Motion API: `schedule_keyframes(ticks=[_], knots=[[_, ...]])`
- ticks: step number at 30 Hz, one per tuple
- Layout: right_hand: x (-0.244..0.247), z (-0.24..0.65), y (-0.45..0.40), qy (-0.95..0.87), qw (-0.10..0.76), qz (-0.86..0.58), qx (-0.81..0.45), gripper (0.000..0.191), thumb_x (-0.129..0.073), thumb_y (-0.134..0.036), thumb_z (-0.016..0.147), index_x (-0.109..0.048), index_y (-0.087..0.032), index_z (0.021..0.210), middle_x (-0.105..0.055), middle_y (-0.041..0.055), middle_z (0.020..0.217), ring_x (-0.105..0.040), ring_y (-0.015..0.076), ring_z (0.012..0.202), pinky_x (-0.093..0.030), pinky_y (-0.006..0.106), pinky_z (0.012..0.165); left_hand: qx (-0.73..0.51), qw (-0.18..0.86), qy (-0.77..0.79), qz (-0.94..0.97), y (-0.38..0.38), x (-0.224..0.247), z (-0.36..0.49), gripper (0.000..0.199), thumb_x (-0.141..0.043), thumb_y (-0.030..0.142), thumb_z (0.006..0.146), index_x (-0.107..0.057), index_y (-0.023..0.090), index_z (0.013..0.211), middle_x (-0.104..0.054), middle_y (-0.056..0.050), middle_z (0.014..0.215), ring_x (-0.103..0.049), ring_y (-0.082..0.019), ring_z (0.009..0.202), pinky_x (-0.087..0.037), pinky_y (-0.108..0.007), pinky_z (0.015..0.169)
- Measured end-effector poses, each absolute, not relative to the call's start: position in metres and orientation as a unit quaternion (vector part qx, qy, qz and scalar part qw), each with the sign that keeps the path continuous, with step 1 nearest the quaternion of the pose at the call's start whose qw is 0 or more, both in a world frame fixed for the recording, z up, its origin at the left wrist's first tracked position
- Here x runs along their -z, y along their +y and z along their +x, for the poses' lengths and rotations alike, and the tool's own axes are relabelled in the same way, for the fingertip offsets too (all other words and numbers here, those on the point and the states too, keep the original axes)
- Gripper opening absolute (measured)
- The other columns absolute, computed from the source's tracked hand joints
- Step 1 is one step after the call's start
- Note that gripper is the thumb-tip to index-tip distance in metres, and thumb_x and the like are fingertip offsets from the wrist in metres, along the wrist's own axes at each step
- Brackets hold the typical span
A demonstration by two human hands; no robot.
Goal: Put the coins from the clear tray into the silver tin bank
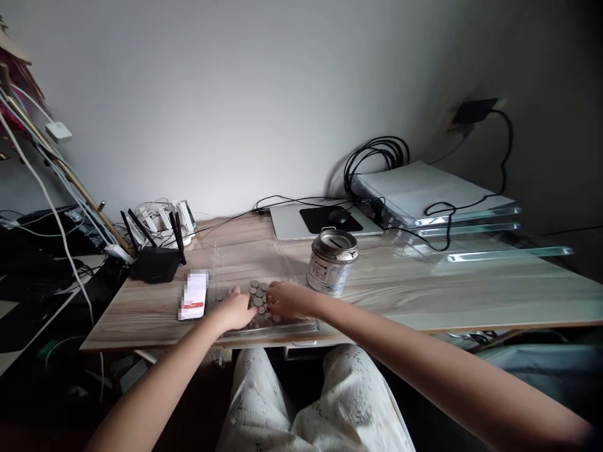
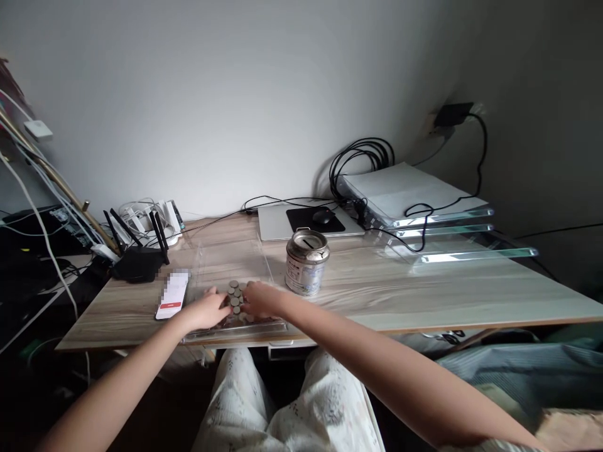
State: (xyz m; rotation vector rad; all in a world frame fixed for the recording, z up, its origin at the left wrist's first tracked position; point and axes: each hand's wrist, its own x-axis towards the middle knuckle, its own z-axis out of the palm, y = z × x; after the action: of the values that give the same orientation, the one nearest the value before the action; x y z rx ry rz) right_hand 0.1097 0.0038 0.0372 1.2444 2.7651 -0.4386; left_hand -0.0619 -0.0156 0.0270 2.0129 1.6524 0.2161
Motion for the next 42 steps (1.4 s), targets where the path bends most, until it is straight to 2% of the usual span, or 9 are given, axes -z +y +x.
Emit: schedule_keyframes(ticks=[3, 6, 9, 17, 24, 30, 34, 38, 42], knots=[[-0.042, 0.114, 0.014, 0.887, 0.047, 0.406, 0.215, 0.041, -0.058, -0.035, 0.064, -0.056, -0.016, 0.101, -0.058, 0.0077, 0.097, -0.054, 0.0158, 0.079, -0.039, 0.021, 0.064, -0.045, 0.327, 0.607, 0.722, -0.011, -0.037, -0.064, 0.030, -0.046, 0.039, 0.070, -0.058, 0.014, 0.084, -0.058, -0.010, 0.087, -0.055, -0.019, 0.071, -0.040, -0.028, 0.063], [-0.044, 0.113, 0.019, 0.868, 0.076, 0.398, 0.286, 0.057, -0.067, -0.031, 0.054, -0.052, -0.014, 0.106, -0.059, 0.0052, 0.092, -0.054, 0.0156, 0.075, -0.038, 0.021, 0.058, -0.042, 0.368, 0.604, 0.706, -0.004, -0.037, -0.059, 0.024, -0.049, 0.028, 0.067, -0.055, 0.014, 0.086, -0.059, -0.005, 0.075, -0.051, -0.013, 0.058, -0.038, -0.023, 0.051], [-0.044, 0.112, 0.015, 0.880, 0.081, 0.379, 0.273, 0.049, -0.066, -0.026, 0.050, -0.058, -0.015, 0.097, -0.060, 0.0029, 0.083, -0.053, 0.0153, 0.070, -0.036, 0.021, 0.055, -0.030, 0.410, 0.583, 0.700, -0.008, -0.032, -0.052, 0.023, -0.049, 0.021, 0.065, -0.056, 0.013, 0.086, -0.057, -0.003, 0.070, -0.048, -0.010, 0.052, -0.035, -0.020, 0.046], [-0.043, 0.117, 0.007, 0.904, 0.122, 0.289, 0.290, 0.028, -0.052, -0.011, 0.055, -0.064, -0.014, 0.080, -0.059, -0.0017, 0.067, -0.047, 0.0088, 0.055, -0.032, 0.019, 0.051, 0.027, 0.372, 0.492, 0.787, -0.026, -0.039, -0.037, 0.015, -0.046, 0.017, 0.061, -0.060, 0.013, 0.065, -0.052, 0.001, 0.054, -0.041, -0.008, 0.048, -0.031, -0.020, 0.045], [-0.059, 0.120, -0.002, 0.937, 0.139, 0.291, 0.135, 0.016, -0.054, -0.012, 0.053, -0.065, -0.016, 0.064, -0.061, 0.0030, 0.068, -0.053, 0.0143, 0.063, -0.034, 0.023, 0.054, 0.022, 0.329, 0.486, 0.809, -0.023, -0.041, -0.041, 0.017, -0.048, 0.011, 0.055, -0.063, 0.017, 0.059, -0.057, -0.001, 0.053, -0.046, -0.011, 0.045, -0.034, -0.022, 0.046], [-0.064, 0.122, -0.010, 0.930, 0.137, 0.333, 0.076, 0.028, -0.056, -0.018, 0.060, -0.062, -0.015, 0.087, -0.061, 0.0104, 0.084, -0.056, 0.0201, 0.073, -0.036, 0.026, 0.055, 0.083, 0.365, 0.506, 0.777, -0.021, -0.053, -0.045, 0.015, -0.049, 0.011, 0.053, -0.063, 0.018, 0.055, -0.054, 0.002, 0.043, -0.045, -0.010, 0.040, -0.034, -0.021, 0.043], [-0.059, 0.124, -0.007, 0.921, 0.192, 0.335, 0.054, 0.020, -0.058, -0.014, 0.057, -0.064, -0.015, 0.077, -0.062, 0.0097, 0.077, -0.057, 0.0201, 0.072, -0.037, 0.026, 0.056, 0.075, 0.401, 0.517, 0.752, -0.021, -0.055, -0.053, 0.013, -0.052, 0.011, 0.053, -0.062, 0.017, 0.055, -0.058, 0.000, 0.049, -0.048, -0.011, 0.040, -0.037, -0.022, 0.044], [-0.057, 0.124, -0.002, 0.922, 0.216, 0.316, 0.057, 0.015, -0.061, -0.012, 0.052, -0.064, -0.016, 0.067, -0.062, 0.0055, 0.065, -0.056, 0.0185, 0.066, -0.037, 0.026, 0.056, -0.015, 0.487, 0.527, 0.696, -0.020, -0.046, -0.063, 0.014, -0.056, 0.009, 0.053, -0.063, 0.015, 0.063, -0.058, -0.001, 0.054, -0.052, -0.011, 0.045, -0.040, -0.022, 0.046], [-0.057, 0.121, 0.002, 0.924, 0.232, 0.294, 0.075, 0.011, -0.064, -0.008, 0.044, -0.061, -0.016, 0.051, -0.057, 0.0016, 0.051, -0.055, 0.0184, 0.060, -0.037, 0.026, 0.054, -0.302, 0.623, 0.528, 0.491, -0.019, -0.036, -0.065, 0.018, -0.051, 0.004, 0.061, -0.062, 0.010, 0.074, -0.056, -0.002, 0.059, -0.052, -0.009, 0.051, -0.045, -0.022, 0.054]])
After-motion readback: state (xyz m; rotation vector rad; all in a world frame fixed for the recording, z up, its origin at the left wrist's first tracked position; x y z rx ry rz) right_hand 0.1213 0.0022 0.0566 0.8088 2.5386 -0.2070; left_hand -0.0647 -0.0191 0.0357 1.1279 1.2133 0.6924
